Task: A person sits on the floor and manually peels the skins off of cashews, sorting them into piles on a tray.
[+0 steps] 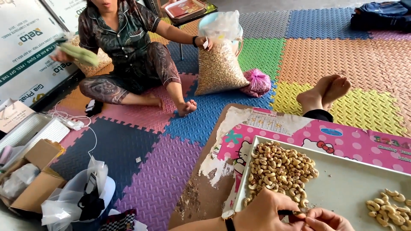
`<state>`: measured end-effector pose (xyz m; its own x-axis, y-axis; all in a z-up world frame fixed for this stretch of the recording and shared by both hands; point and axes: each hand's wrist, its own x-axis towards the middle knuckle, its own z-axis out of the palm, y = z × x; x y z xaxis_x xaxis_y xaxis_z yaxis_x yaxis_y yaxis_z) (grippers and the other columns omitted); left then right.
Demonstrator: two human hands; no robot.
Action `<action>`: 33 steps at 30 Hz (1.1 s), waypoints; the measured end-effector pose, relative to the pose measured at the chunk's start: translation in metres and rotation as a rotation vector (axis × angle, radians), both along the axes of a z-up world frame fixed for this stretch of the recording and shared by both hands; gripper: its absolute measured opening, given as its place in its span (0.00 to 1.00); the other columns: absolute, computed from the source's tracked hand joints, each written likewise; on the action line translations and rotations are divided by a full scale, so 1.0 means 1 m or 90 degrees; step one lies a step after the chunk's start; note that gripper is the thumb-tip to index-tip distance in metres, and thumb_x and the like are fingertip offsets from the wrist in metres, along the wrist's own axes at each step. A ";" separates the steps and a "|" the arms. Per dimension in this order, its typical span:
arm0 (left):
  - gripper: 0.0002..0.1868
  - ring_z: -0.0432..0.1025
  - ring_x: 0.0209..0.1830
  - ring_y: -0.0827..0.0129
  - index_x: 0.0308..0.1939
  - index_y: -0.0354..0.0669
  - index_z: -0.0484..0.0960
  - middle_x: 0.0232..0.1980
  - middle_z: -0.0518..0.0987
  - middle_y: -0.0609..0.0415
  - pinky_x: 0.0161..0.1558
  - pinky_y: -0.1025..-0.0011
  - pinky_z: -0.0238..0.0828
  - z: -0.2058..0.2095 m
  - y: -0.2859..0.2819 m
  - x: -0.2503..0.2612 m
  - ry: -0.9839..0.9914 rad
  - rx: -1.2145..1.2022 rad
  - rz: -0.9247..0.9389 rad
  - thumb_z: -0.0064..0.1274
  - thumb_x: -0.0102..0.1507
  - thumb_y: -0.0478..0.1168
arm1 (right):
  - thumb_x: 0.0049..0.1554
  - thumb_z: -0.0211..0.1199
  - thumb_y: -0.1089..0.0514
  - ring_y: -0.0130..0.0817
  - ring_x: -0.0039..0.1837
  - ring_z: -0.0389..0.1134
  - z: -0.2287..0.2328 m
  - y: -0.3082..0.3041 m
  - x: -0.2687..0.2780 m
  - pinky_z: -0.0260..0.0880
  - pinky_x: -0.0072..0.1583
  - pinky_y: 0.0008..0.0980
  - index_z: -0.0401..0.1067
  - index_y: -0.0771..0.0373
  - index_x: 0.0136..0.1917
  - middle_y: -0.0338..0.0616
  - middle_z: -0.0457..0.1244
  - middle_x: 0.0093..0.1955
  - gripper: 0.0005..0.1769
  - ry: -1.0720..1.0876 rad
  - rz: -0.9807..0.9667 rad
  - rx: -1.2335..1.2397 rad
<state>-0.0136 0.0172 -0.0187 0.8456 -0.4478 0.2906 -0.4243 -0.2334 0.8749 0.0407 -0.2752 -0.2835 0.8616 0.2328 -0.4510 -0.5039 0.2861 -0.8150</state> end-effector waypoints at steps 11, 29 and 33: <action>0.10 0.76 0.34 0.59 0.39 0.31 0.83 0.37 0.82 0.42 0.39 0.68 0.77 0.010 -0.003 -0.004 -0.006 -0.005 0.051 0.57 0.54 0.30 | 0.52 0.60 0.87 0.75 0.45 0.76 0.019 0.015 -0.010 0.77 0.51 0.61 0.76 0.93 0.41 0.87 0.74 0.44 0.05 -0.032 -0.083 0.008; 0.11 0.74 0.33 0.59 0.42 0.34 0.82 0.39 0.82 0.43 0.36 0.66 0.75 -0.001 0.001 -0.004 -0.026 0.044 0.020 0.57 0.55 0.32 | 0.51 0.65 0.85 0.63 0.40 0.74 0.016 0.009 -0.010 0.75 0.47 0.52 0.78 0.92 0.41 0.82 0.74 0.37 0.03 -0.007 0.007 -0.007; 0.10 0.75 0.32 0.57 0.40 0.35 0.83 0.38 0.82 0.42 0.35 0.64 0.76 0.008 -0.002 -0.009 -0.043 0.066 0.049 0.55 0.54 0.29 | 0.49 0.66 0.85 0.69 0.41 0.79 0.024 0.008 -0.009 0.80 0.47 0.57 0.80 0.91 0.43 0.84 0.76 0.40 0.07 -0.029 0.051 0.009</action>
<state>-0.0229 0.0156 -0.0107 0.8588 -0.4128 0.3033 -0.4584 -0.3552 0.8147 0.0320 -0.2677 -0.2596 0.8595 0.3077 -0.4083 -0.4883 0.2578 -0.8337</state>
